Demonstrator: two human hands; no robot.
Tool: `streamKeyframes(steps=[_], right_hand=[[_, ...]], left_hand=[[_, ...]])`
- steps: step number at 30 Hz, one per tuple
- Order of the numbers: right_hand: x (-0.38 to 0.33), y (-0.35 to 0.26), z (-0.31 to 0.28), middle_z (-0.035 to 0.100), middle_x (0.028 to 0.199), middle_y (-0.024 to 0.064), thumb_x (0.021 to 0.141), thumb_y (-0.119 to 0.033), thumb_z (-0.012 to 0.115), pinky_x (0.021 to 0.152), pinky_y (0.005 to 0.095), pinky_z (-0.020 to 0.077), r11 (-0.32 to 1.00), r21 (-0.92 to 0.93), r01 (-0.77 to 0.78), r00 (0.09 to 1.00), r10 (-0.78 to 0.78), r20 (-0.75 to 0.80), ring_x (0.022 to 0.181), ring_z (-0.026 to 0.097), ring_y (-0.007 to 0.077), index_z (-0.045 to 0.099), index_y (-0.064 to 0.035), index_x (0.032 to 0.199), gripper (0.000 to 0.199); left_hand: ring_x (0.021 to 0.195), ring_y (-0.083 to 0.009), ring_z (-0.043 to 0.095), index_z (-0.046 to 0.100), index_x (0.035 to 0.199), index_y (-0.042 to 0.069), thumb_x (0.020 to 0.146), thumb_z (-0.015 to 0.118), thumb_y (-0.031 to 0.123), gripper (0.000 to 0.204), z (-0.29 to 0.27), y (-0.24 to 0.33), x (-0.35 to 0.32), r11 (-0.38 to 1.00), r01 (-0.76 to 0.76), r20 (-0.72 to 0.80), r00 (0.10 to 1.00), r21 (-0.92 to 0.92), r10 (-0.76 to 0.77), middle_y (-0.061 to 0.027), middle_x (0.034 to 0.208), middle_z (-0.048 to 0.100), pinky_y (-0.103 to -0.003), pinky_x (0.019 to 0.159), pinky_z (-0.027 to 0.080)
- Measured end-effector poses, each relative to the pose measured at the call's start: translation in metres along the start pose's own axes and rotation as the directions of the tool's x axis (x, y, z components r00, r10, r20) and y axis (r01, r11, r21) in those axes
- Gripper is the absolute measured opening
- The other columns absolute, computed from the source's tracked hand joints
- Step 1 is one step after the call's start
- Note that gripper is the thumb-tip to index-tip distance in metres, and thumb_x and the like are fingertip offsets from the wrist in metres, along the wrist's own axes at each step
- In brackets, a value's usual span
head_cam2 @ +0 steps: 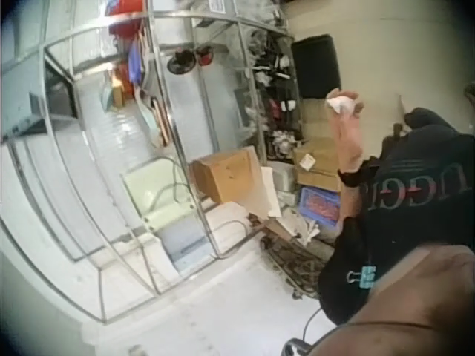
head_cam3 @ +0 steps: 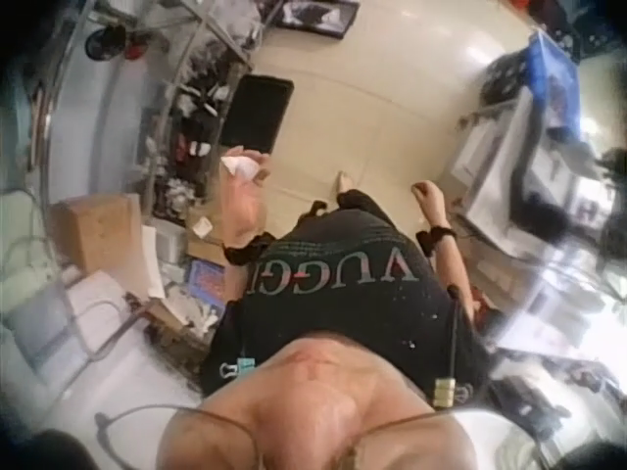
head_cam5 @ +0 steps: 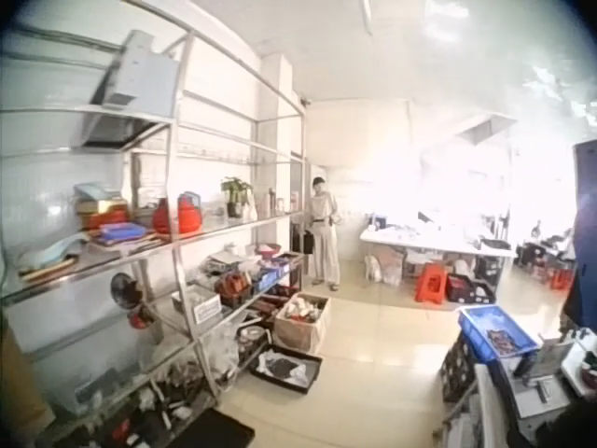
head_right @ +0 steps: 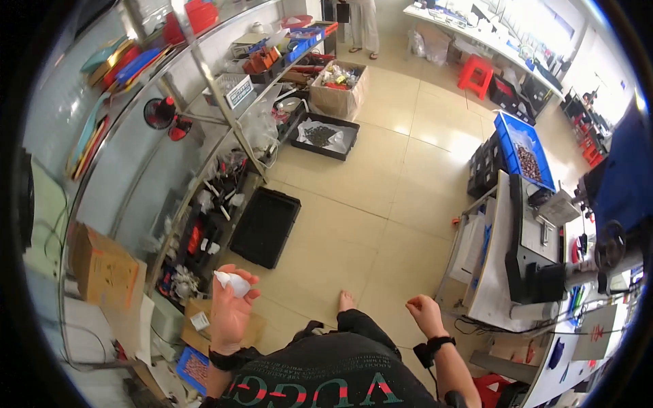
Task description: Applying glue to small plastic figurines and attaching parts at a manufacturing workbench.
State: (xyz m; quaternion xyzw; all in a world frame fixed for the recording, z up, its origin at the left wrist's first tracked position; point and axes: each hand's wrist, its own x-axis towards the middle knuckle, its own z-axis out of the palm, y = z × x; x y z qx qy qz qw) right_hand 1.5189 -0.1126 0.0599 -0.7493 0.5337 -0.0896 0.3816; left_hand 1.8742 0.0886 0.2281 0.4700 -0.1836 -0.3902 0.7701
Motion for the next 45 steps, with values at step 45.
streamKeyframes(steps=[45], right_hand=[[1.222,-0.466,-0.055,0.067,0.077,0.0149,0.089,-0.028,0.058,0.071,0.0355,0.0505,0.748,0.263,0.609,0.764,-0.643,0.06,0.072,0.065,0.0253,0.068,-0.0028,0.095,0.028]], left_hand=[[0.086,-0.0166,0.056,0.05,0.11,0.003,0.087,0.054,-0.003,0.023,0.16,-0.006,0.907,0.88,-0.102,-0.7,0.568,0.463,0.434,-0.0067,0.089,0.055,-0.029,0.078,0.047]])
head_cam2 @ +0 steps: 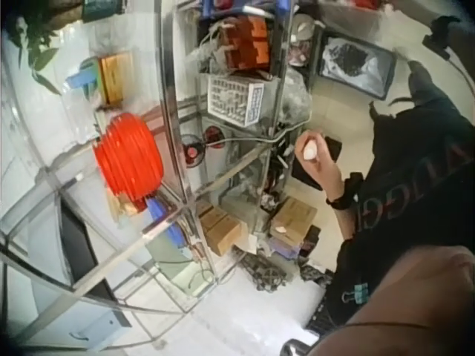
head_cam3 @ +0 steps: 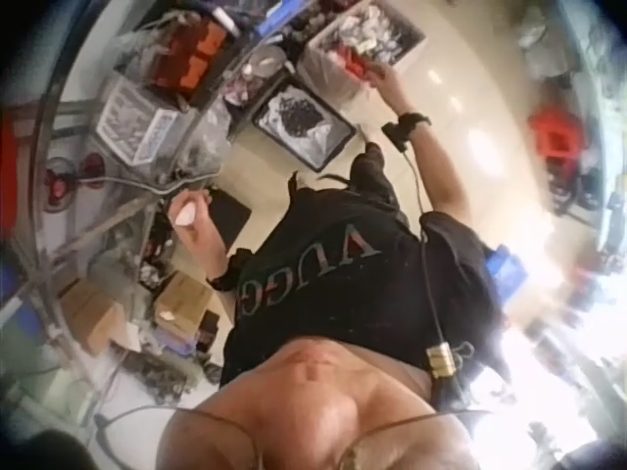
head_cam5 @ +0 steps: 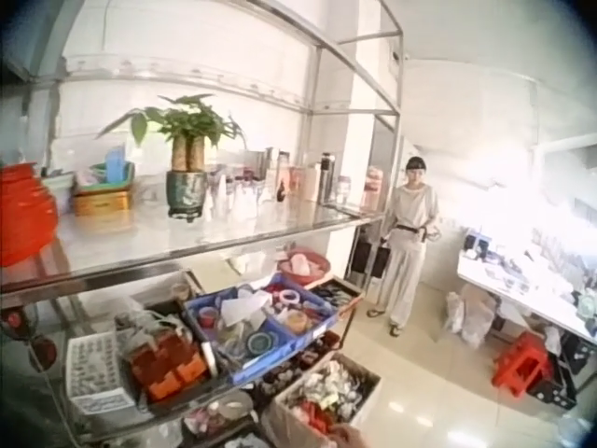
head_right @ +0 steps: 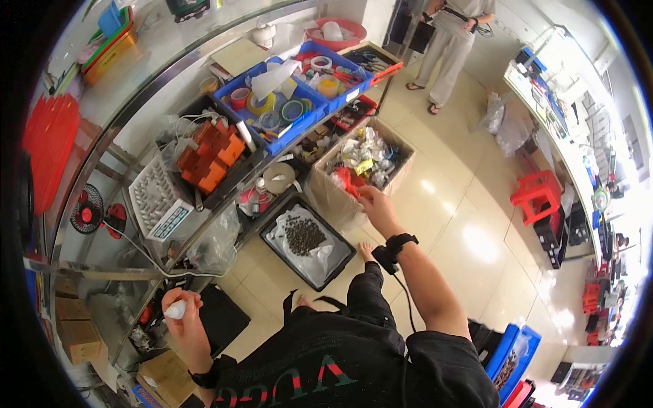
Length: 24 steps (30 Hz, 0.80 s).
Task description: Applying glue to small plastic figurines and attaching parts at a manufacturing workbench.
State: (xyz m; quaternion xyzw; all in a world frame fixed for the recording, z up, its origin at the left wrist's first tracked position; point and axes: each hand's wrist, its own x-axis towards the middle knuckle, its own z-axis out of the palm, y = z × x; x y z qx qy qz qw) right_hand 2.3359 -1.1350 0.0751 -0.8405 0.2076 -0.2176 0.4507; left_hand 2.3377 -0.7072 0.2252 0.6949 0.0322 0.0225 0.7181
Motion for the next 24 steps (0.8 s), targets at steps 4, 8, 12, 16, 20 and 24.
streamKeyframes(steps=[4,8,12,16,20,24], right_hand=[[0.111,0.057,-0.031,0.065,0.07,0.0077,0.093,-0.029,0.055,0.055,0.0298,0.0491,0.977,-0.176,-0.124,0.978,0.15,0.146,0.061,0.061,0.0148,0.066,-0.0001,0.089,0.032],[0.254,0.114,-0.047,0.064,0.074,0.0205,0.087,-0.036,0.057,0.068,0.0433,0.0473,0.931,-0.324,-0.171,0.97,0.216,0.108,0.075,0.063,0.0371,0.065,-0.002,0.08,0.036],[0.374,0.166,-0.042,0.067,0.082,0.0171,0.086,-0.028,0.059,0.071,0.0401,0.0491,0.97,-0.234,-0.066,0.976,0.111,0.186,0.079,0.065,0.033,0.066,-0.0058,0.092,0.024],[0.453,0.189,-0.023,0.069,0.087,0.0145,0.088,-0.024,0.059,0.076,0.0359,0.0504,0.994,-0.096,-0.06,0.973,0.08,0.219,0.084,0.066,0.0295,0.065,-0.0048,0.102,0.025],[0.495,0.184,-0.001,0.069,0.087,0.016,0.09,-0.025,0.058,0.075,0.0352,0.05,0.997,-0.065,-0.029,0.955,0.047,0.292,0.084,0.067,0.0295,0.064,-0.0018,0.103,0.027],[0.519,0.182,0.008,0.068,0.085,0.0151,0.09,-0.023,0.058,0.073,0.0324,0.0498,0.999,-0.008,0.037,0.941,-0.033,0.336,0.083,0.067,0.0247,0.065,-0.0016,0.102,0.025]], left_hand=[[0.089,-0.0128,0.052,0.05,0.114,0.006,0.09,0.055,0.005,0.024,0.054,-0.018,0.017,0.999,-0.028,-0.078,0.997,-0.028,0.026,-0.0023,0.097,0.053,-0.028,0.081,0.042],[0.093,-0.012,0.049,0.049,0.121,0.01,0.091,0.056,0.01,0.03,0.148,-0.02,0.029,0.997,0.052,-0.252,0.966,-0.051,-0.063,-0.0003,0.102,0.051,-0.027,0.084,0.038],[0.098,-0.0108,0.048,0.046,0.126,0.013,0.093,0.056,0.014,0.035,0.244,-0.005,0.037,0.983,0.113,-0.524,0.834,-0.146,-0.174,0.0013,0.108,0.05,-0.026,0.087,0.036],[0.102,-0.0103,0.05,0.046,0.126,0.011,0.095,0.054,0.013,0.033,0.301,0.007,0.05,0.989,0.057,-0.535,0.836,-0.138,-0.122,0.0003,0.112,0.052,-0.025,0.087,0.039],[0.104,-0.0125,0.054,0.048,0.126,0.012,0.094,0.055,0.012,0.032,0.329,0.005,0.053,0.973,-0.054,-0.566,0.82,-0.225,-0.085,-0.0001,0.112,0.056,-0.026,0.086,0.045],[0.105,-0.0115,0.053,0.049,0.126,0.013,0.093,0.057,0.013,0.033,0.339,-0.007,0.053,0.985,0.057,-0.573,0.808,-0.161,-0.141,0.0009,0.115,0.055,-0.025,0.086,0.043]])
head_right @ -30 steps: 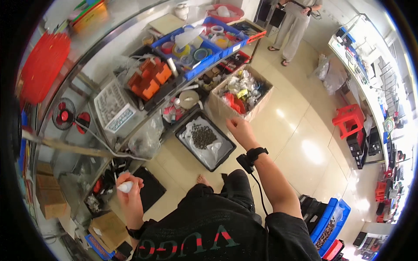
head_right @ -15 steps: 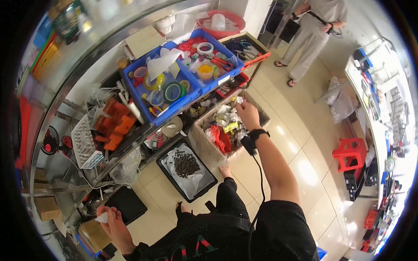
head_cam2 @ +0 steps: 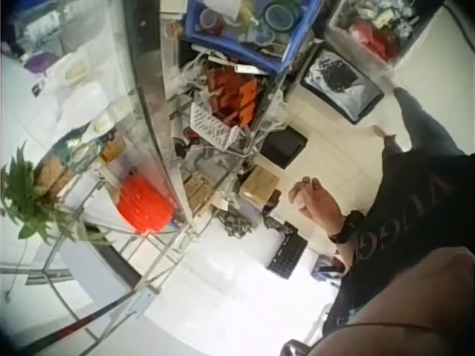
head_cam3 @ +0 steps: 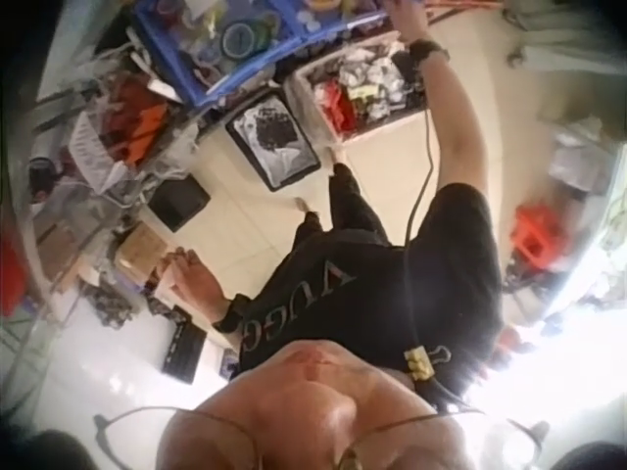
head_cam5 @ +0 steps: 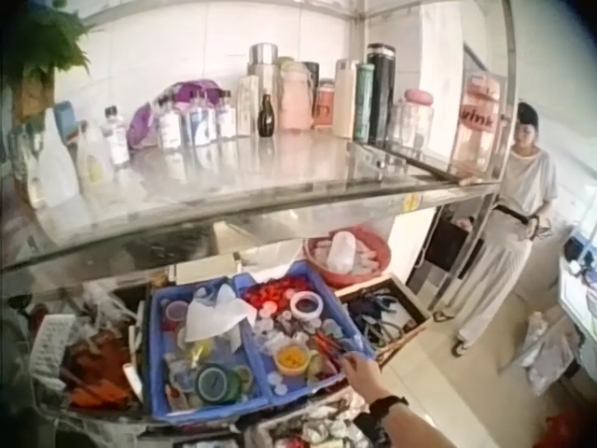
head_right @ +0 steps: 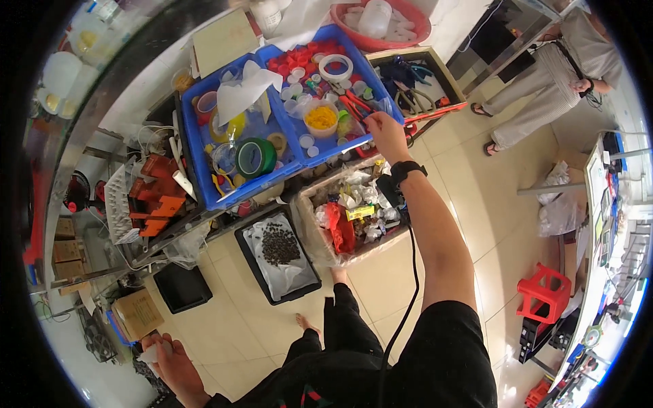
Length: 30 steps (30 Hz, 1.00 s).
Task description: Applying glue to small plastic figurines and attaching parts at a manufacturing workbench.
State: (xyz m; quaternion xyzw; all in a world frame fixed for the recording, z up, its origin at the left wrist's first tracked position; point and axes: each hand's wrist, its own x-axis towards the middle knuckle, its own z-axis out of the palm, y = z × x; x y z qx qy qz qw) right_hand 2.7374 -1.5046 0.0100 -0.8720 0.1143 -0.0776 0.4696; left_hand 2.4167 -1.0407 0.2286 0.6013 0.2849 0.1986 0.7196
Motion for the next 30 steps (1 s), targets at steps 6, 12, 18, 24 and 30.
streamKeyframes(steps=[6,12,18,24,30], right_hand=[[0.019,0.037,-0.021,0.068,0.082,0.0117,0.09,-0.019,0.058,0.071,0.0305,0.0497,0.998,-0.021,-0.062,0.997,0.061,-0.053,0.078,0.066,0.0206,0.066,-0.0028,0.101,0.022],[0.045,0.067,-0.047,0.069,0.086,0.0101,0.088,-0.017,0.058,0.073,0.0301,0.05,1.0,0.012,0.001,0.992,0.0,-0.129,0.08,0.066,0.019,0.066,-0.0054,0.103,0.02],[0.056,0.047,-0.038,0.068,0.093,0.0104,0.084,-0.027,0.064,0.076,0.0372,0.0511,0.936,-0.349,-0.041,0.999,0.038,-0.015,0.085,0.066,0.0271,0.069,-0.0102,0.1,0.024],[0.06,0.032,-0.009,0.065,0.096,0.0078,0.084,-0.033,0.062,0.076,0.0425,0.0502,0.727,-0.686,-0.019,0.998,-0.025,-0.054,0.088,0.064,0.0305,0.068,-0.0142,0.093,0.021],[0.065,0.031,-0.012,0.065,0.092,0.0114,0.085,-0.025,0.058,0.075,0.0448,0.0505,0.828,-0.559,-0.054,0.997,0.015,-0.074,0.087,0.064,0.0322,0.062,-0.0097,0.089,0.016]], left_hand=[[0.111,-0.0188,0.052,0.048,0.124,0.012,0.092,0.06,0.014,0.034,-0.01,-0.012,-0.008,0.996,0.028,0.074,0.997,0.084,-0.035,-0.0034,0.118,0.055,-0.033,0.089,0.044],[0.108,-0.0114,0.05,0.05,0.121,0.014,0.089,0.064,0.019,0.035,-0.017,-0.019,-0.014,0.982,0.03,-0.202,0.979,0.184,0.008,0.0029,0.111,0.053,-0.026,0.088,0.042],[0.107,-0.0106,0.05,0.049,0.12,0.015,0.09,0.062,0.017,0.033,0.011,-0.01,-0.011,0.98,0.056,-0.219,0.976,0.19,-0.013,0.0027,0.111,0.053,-0.025,0.088,0.042],[0.106,-0.0215,0.057,0.052,0.115,0.008,0.094,0.053,0.006,0.02,0.034,0.002,-0.018,0.998,-0.04,0.154,0.987,0.051,0.032,-0.0077,0.111,0.06,-0.035,0.089,0.047],[0.105,-0.0103,0.051,0.049,0.117,0.014,0.092,0.059,0.014,0.027,0.026,-0.001,-0.02,0.984,0.017,-0.162,0.987,0.177,0.012,0.0028,0.11,0.053,-0.025,0.088,0.041]])
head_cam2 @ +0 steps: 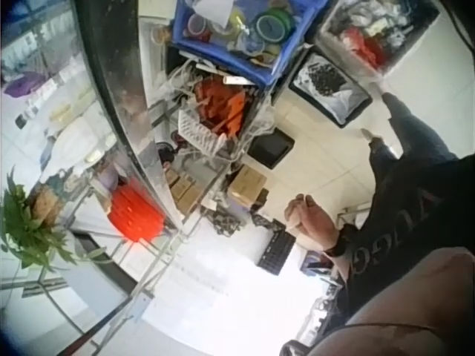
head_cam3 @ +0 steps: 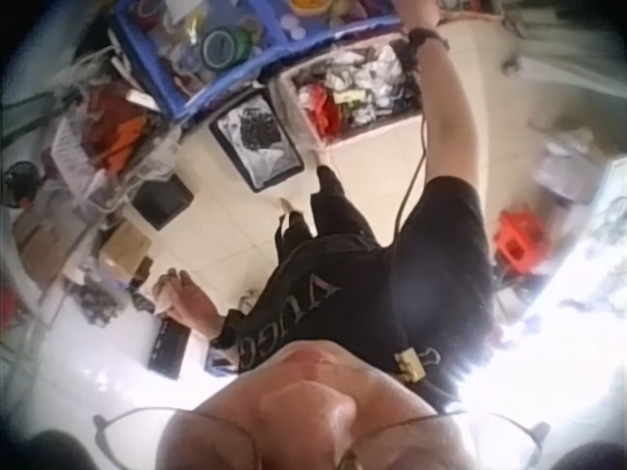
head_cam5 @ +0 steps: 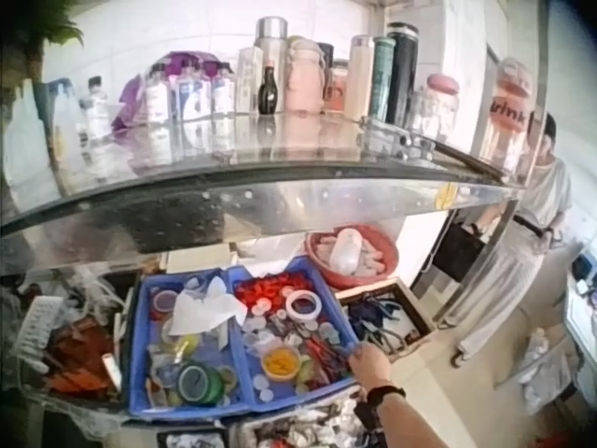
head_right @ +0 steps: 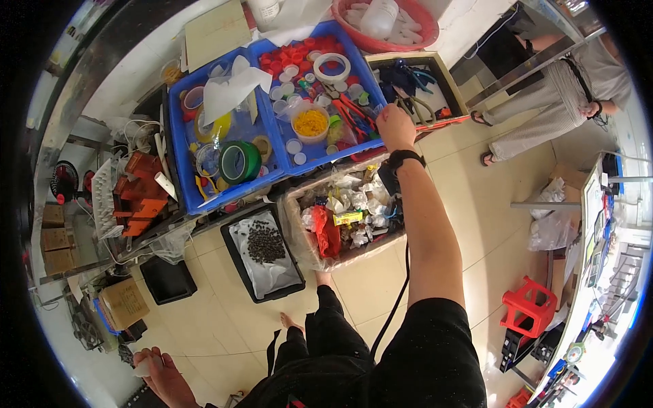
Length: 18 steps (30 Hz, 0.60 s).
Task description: Applying glue to small plastic figurines and attaching parts at a manufacturing workbench.
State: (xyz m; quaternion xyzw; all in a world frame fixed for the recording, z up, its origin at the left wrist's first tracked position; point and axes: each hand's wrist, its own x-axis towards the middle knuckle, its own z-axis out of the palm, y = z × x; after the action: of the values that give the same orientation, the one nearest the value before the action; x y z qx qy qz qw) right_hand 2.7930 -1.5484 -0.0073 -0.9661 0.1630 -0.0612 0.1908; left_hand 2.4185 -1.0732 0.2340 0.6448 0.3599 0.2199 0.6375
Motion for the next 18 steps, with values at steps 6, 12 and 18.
streamKeyframes(steps=[6,12,18], right_hand=[[-0.001,0.002,-0.002,0.064,0.093,0.0109,0.085,-0.022,0.061,0.076,0.0452,0.0498,0.976,-0.183,0.121,0.985,-0.141,-0.1,0.086,0.064,0.0309,0.06,-0.0098,0.093,0.015],[-0.001,-0.002,0.016,0.063,0.091,0.0089,0.086,-0.025,0.06,0.077,0.0449,0.0492,0.916,-0.363,0.17,0.973,-0.214,-0.084,0.085,0.065,0.0298,0.06,-0.0125,0.094,0.015],[0.0,-0.001,-0.003,0.068,0.086,0.0107,0.086,-0.023,0.061,0.074,0.0408,0.0497,0.997,0.074,0.028,0.999,-0.025,-0.041,0.085,0.066,0.0303,0.057,-0.0093,0.094,0.016]], left_hand=[[0.106,-0.0216,0.058,0.052,0.115,0.008,0.094,0.053,0.005,0.021,0.0,0.001,-0.005,0.985,-0.026,0.256,0.964,-0.172,0.07,-0.0085,0.115,0.06,-0.036,0.089,0.048],[0.104,-0.021,0.058,0.054,0.111,0.008,0.094,0.054,0.004,0.018,0.001,0.004,-0.011,0.985,-0.004,0.209,0.977,-0.17,0.04,-0.0073,0.111,0.061,-0.035,0.087,0.049],[0.101,-0.0209,0.059,0.056,0.109,0.009,0.093,0.055,0.003,0.017,0.0,0.009,-0.018,0.985,-0.015,0.174,0.984,-0.17,0.045,-0.0066,0.107,0.062,-0.034,0.085,0.048]])
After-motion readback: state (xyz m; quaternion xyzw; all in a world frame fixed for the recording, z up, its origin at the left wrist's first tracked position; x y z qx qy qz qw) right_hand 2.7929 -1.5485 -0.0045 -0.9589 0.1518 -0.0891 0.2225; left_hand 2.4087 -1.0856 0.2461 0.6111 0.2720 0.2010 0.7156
